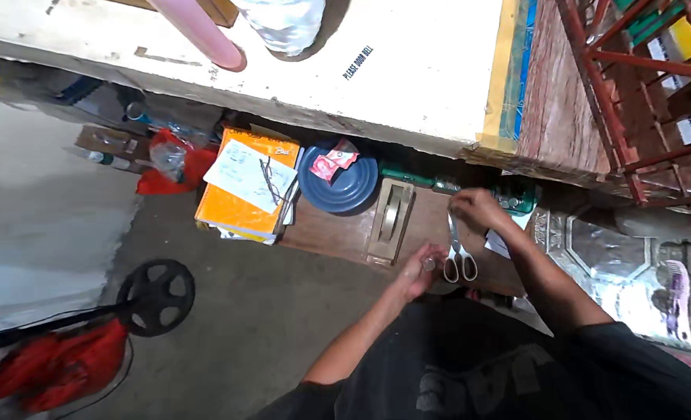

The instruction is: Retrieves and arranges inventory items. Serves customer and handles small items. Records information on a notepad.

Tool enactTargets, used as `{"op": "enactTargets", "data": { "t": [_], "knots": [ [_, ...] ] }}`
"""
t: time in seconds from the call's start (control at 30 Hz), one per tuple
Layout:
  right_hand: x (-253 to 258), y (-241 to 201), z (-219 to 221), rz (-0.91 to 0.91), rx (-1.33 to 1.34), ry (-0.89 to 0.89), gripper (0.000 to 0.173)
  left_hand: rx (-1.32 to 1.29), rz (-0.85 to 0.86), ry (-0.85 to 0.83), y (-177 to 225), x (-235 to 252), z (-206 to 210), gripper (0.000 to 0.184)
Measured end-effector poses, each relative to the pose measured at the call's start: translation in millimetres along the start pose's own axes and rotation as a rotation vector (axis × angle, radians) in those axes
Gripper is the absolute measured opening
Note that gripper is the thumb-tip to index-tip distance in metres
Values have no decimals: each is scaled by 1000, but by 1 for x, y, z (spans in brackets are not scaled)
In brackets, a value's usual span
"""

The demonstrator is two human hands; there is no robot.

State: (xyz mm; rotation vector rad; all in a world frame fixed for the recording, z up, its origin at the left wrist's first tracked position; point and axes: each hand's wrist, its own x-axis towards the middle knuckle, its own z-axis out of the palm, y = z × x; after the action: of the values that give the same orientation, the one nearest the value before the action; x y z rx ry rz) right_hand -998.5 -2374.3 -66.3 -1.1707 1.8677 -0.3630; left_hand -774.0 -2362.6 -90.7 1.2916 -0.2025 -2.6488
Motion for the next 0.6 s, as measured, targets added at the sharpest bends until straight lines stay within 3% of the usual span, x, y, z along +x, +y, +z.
{"op": "enactTargets", "data": {
  "t": [0.07,0.13,0.23,0.3,0.4,0.5,0.6],
  "knots": [
    [30,18,-11,156,-155,208,35,36,-40,-4,-5,4,5,40],
    [58,36,-8,212,-254,247,43,41,-67,9,-8,4,9,36],
    [79,47,5,173,-198,240,41,-6,-61,68,-9,3,12,35],
    [77,44,6,234,-153,192,42,-22,-39,93,-9,3,12,35],
    [69,48,9,259,-174,263,42,-23,-14,113,-8,4,14,36],
    [44,35,1,181,-172,368,41,-3,0,146,-8,8,18,37],
    [13,23,-2,72,9,384,30,13,-1,185,-10,19,24,40]
  ]
}}
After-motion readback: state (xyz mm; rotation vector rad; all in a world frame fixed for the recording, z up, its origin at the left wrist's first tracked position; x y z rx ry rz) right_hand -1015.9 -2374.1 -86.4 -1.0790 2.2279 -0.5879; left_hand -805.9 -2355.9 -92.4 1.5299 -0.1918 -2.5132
